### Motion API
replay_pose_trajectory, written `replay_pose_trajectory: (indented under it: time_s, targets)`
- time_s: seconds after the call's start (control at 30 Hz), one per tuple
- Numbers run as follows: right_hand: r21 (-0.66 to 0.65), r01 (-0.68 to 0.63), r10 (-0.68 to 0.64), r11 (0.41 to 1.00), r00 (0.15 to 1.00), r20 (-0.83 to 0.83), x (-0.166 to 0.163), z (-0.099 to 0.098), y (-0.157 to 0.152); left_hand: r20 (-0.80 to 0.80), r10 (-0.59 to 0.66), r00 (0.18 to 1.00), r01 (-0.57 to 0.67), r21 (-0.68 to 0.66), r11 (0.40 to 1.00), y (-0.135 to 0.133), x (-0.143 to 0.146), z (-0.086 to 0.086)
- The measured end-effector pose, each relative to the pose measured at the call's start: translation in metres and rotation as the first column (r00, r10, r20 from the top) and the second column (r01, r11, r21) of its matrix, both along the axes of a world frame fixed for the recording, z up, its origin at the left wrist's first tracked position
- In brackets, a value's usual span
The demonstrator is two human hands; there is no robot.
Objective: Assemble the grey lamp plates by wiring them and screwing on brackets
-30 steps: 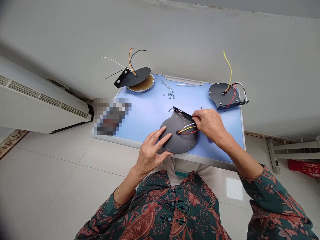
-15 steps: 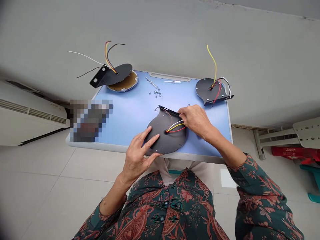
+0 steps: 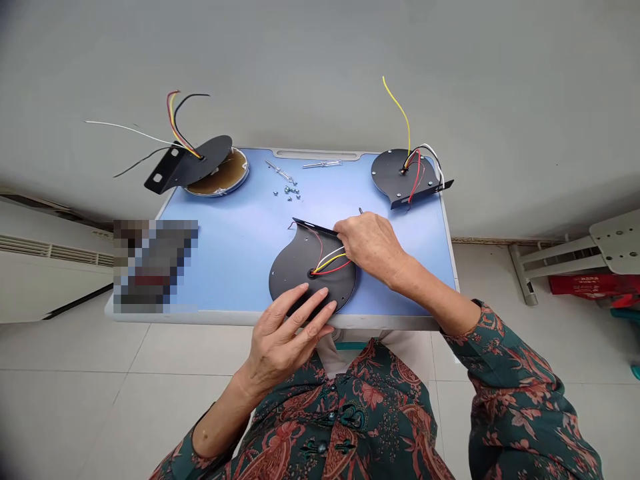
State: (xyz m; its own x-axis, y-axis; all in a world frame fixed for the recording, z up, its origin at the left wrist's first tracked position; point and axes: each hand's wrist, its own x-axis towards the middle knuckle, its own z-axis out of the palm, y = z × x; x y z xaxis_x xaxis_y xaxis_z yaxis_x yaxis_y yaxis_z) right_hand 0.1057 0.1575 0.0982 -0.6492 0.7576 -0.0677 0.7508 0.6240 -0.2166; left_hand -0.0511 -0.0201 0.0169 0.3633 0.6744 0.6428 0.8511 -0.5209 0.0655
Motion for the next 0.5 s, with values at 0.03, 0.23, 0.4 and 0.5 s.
replay_pose_trajectory:
  time_s: [0.03,0.23,0.4,0.5]
  targets:
    - [-0.002,0.002,-0.002,1.0,1.0,0.007,0.0,0.001,-0.001,-0.006,-0.007,1.0,0.007,-0.002,1.0,0.002,0.001,-0.001]
    - [0.015,0.003,-0.003,1.0,0.999,0.041,-0.001,0.002,-0.005,0.013,-0.022,1.0,0.022,-0.024,0.999,0.003,-0.003,-0.006]
    - [0.025,-0.009,0.007,1.0,0.999,0.052,-0.001,0.001,-0.005,0.065,-0.021,0.998,0.023,-0.025,0.999,0.002,-0.001,-0.009]
    - [0.022,-0.019,0.018,1.0,0.999,0.05,0.0,0.0,-0.006,0.106,-0.006,0.994,0.008,-0.017,1.0,0.002,0.001,-0.013]
